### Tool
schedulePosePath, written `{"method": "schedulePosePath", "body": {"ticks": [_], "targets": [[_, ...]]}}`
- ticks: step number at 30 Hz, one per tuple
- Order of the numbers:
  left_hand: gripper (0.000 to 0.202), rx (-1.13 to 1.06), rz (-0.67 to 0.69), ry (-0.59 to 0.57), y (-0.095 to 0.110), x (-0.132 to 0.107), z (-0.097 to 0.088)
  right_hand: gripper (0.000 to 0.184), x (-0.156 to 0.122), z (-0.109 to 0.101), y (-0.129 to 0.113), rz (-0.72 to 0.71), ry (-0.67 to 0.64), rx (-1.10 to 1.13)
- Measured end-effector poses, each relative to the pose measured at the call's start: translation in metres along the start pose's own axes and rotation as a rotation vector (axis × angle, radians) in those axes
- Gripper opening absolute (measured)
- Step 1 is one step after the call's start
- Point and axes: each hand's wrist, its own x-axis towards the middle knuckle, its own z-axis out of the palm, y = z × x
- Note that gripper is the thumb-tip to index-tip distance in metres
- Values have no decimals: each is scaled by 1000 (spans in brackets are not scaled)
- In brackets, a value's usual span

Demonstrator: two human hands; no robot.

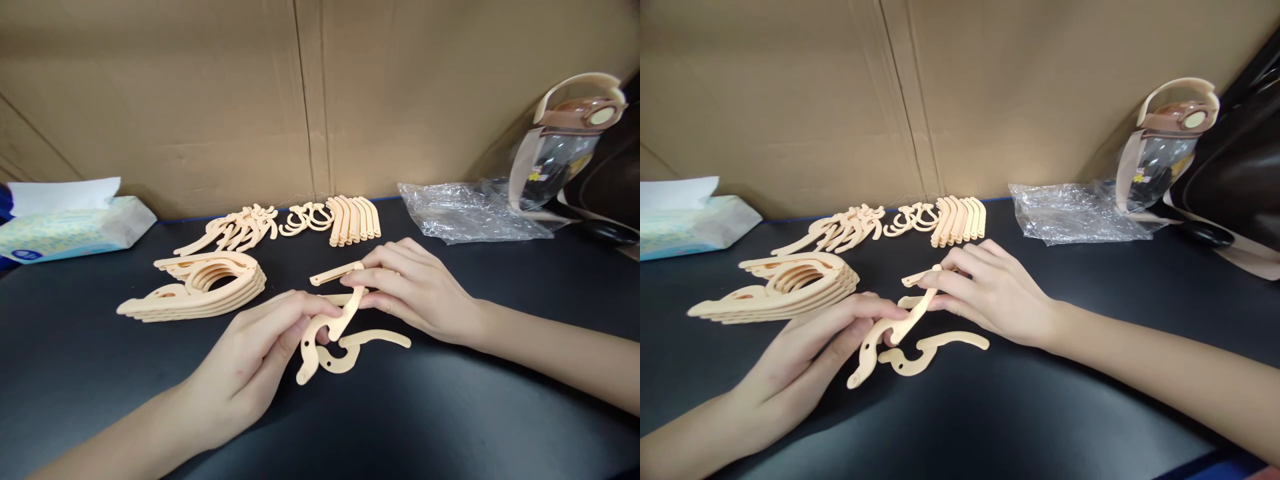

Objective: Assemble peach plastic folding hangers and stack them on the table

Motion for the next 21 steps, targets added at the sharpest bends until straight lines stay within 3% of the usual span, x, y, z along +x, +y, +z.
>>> {"method": "schedulePosePath", "body": {"ticks": [11, 17, 21], "targets": [[48, 104, 164, -182, 6, -2, -1, 28, 1, 3, 0, -27, -48, 31], [43, 184, 224, -148, 7, -1, 2, 30, 1, 2, 0, -65, -56, 60], [44, 227, 217, -116, 6, -2, 3, 20, 0, 3, -1, -54, 22, 129]]}}
